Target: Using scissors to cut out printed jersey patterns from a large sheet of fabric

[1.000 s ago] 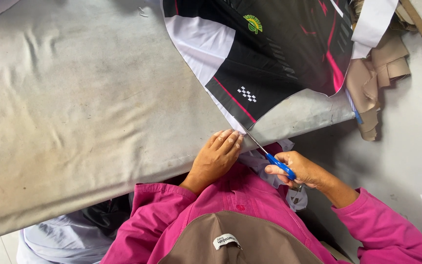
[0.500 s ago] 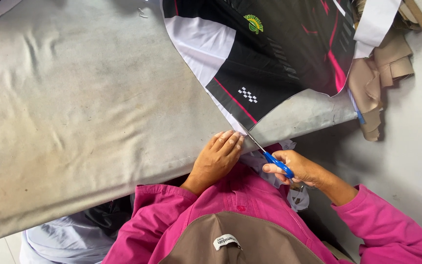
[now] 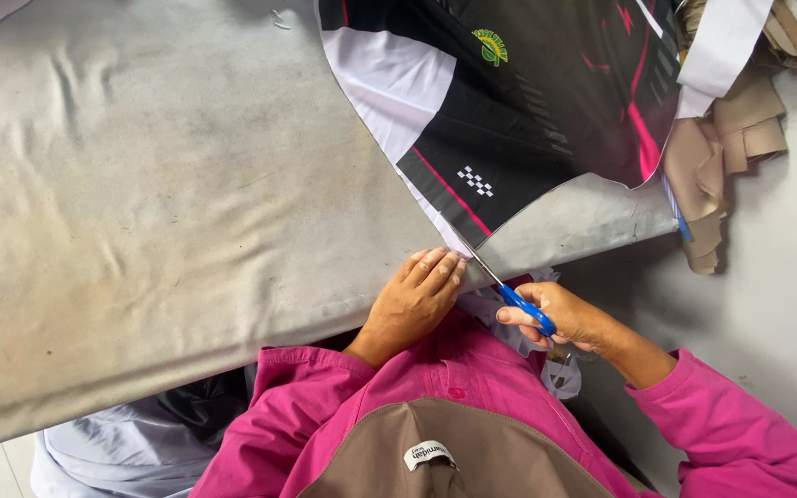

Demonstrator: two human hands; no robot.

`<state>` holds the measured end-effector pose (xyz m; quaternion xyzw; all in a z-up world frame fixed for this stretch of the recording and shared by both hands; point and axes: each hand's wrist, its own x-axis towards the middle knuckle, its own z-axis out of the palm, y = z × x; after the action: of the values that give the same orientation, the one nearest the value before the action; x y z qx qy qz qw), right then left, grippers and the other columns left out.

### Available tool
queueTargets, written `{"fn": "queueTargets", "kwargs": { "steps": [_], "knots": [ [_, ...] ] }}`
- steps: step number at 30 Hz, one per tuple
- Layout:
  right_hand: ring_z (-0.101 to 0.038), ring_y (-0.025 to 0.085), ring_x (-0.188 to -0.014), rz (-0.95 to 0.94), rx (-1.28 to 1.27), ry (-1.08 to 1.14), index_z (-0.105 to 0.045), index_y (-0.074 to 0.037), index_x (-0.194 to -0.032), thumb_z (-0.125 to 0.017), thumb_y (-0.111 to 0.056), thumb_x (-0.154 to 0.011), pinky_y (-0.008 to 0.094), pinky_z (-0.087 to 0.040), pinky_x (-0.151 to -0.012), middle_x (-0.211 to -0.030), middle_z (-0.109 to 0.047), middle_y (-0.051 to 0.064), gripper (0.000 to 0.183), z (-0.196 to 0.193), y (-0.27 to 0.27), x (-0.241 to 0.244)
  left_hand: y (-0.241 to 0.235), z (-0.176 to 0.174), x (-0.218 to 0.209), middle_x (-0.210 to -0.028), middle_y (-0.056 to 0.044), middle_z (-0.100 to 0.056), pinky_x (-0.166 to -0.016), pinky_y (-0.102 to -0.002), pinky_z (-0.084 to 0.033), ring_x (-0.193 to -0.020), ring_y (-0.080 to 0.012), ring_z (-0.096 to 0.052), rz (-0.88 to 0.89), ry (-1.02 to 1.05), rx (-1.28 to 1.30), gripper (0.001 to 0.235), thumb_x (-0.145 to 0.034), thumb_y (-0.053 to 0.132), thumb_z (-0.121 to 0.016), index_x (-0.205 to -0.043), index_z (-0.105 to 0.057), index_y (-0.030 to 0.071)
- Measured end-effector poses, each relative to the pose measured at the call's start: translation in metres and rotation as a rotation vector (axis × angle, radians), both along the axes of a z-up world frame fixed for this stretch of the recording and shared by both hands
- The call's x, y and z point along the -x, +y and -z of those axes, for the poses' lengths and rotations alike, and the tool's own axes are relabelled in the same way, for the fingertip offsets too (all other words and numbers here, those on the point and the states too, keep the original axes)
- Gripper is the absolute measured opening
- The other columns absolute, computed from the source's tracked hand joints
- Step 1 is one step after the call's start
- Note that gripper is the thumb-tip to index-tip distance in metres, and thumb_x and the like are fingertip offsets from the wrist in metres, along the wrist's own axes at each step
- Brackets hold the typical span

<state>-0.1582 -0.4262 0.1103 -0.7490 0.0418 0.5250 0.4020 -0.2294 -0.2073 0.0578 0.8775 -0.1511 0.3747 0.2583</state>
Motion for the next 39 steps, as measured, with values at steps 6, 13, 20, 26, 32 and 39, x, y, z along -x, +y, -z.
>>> {"fn": "queueTargets", "kwargs": {
  "steps": [6, 13, 20, 26, 32, 39],
  "knots": [
    [-0.046, 0.020, -0.024, 0.044, -0.021, -0.040, -0.051, 0.002, -0.058, -0.079, -0.016, -0.074, 0.020, -0.028, -0.025, -0.034, -0.047, 0.017, 0.037, -0.013, 0.012, 0.004, 0.001, 0.000, 0.000, -0.101, -0.013, -0.061, -0.088, -0.037, -0.049, -0.096, -0.0269, -0.062, -0.004, -0.006, -0.009, 0.020, -0.089, 0.014, -0.050, -0.101, -0.064, 0.004],
    [-0.047, 0.020, -0.026, 0.034, -0.024, -0.005, -0.054, 0.001, -0.062, -0.079, -0.018, -0.074, 0.020, -0.026, -0.025, -0.037, -0.048, 0.017, 0.034, -0.015, 0.018, -0.001, 0.001, 0.000, -0.001, -0.101, -0.014, -0.061, -0.088, -0.038, -0.049, -0.096, -0.0279, -0.061, -0.005, -0.012, 0.010, 0.020, -0.090, 0.013, -0.050, -0.100, -0.064, 0.004],
    [-0.047, 0.020, -0.026, 0.033, -0.008, -0.012, -0.053, 0.001, -0.064, -0.077, -0.020, -0.076, 0.018, -0.021, -0.023, -0.038, -0.047, 0.016, 0.034, -0.012, 0.022, -0.003, 0.001, -0.001, 0.001, -0.101, -0.014, -0.061, -0.087, -0.038, -0.049, -0.096, -0.0286, -0.061, 0.003, -0.003, 0.029, 0.020, -0.089, 0.012, -0.051, -0.101, -0.064, 0.002],
    [-0.046, 0.019, -0.026, 0.026, 0.001, -0.033, -0.052, 0.001, -0.063, -0.077, -0.018, -0.076, 0.018, -0.022, -0.023, -0.036, -0.047, 0.015, 0.034, -0.011, 0.024, -0.004, 0.000, 0.003, 0.001, -0.100, -0.015, -0.061, -0.088, -0.038, -0.049, -0.096, -0.0288, -0.061, 0.000, -0.004, 0.024, 0.020, -0.090, 0.012, -0.051, -0.101, -0.064, 0.002],
    [-0.048, 0.019, -0.029, 0.002, 0.001, -0.001, -0.053, 0.001, -0.066, -0.076, -0.021, -0.077, 0.017, -0.021, -0.023, -0.039, -0.048, 0.015, 0.034, -0.013, 0.029, -0.010, 0.001, 0.003, 0.001, -0.100, -0.015, -0.061, -0.089, -0.038, -0.049, -0.096, -0.0289, -0.061, 0.000, -0.009, 0.019, 0.020, -0.091, 0.012, -0.050, -0.101, -0.064, 0.002],
    [-0.046, 0.019, -0.028, 0.020, 0.006, 0.003, -0.053, 0.001, -0.067, -0.077, -0.024, -0.077, 0.016, -0.022, -0.021, -0.039, -0.047, 0.015, 0.036, -0.010, 0.031, -0.012, 0.000, 0.004, 0.002, -0.100, -0.016, -0.061, -0.089, -0.039, -0.048, -0.096, -0.0297, -0.061, 0.003, -0.005, 0.034, 0.021, -0.091, 0.012, -0.048, -0.101, -0.063, 0.001]
  ]
}}
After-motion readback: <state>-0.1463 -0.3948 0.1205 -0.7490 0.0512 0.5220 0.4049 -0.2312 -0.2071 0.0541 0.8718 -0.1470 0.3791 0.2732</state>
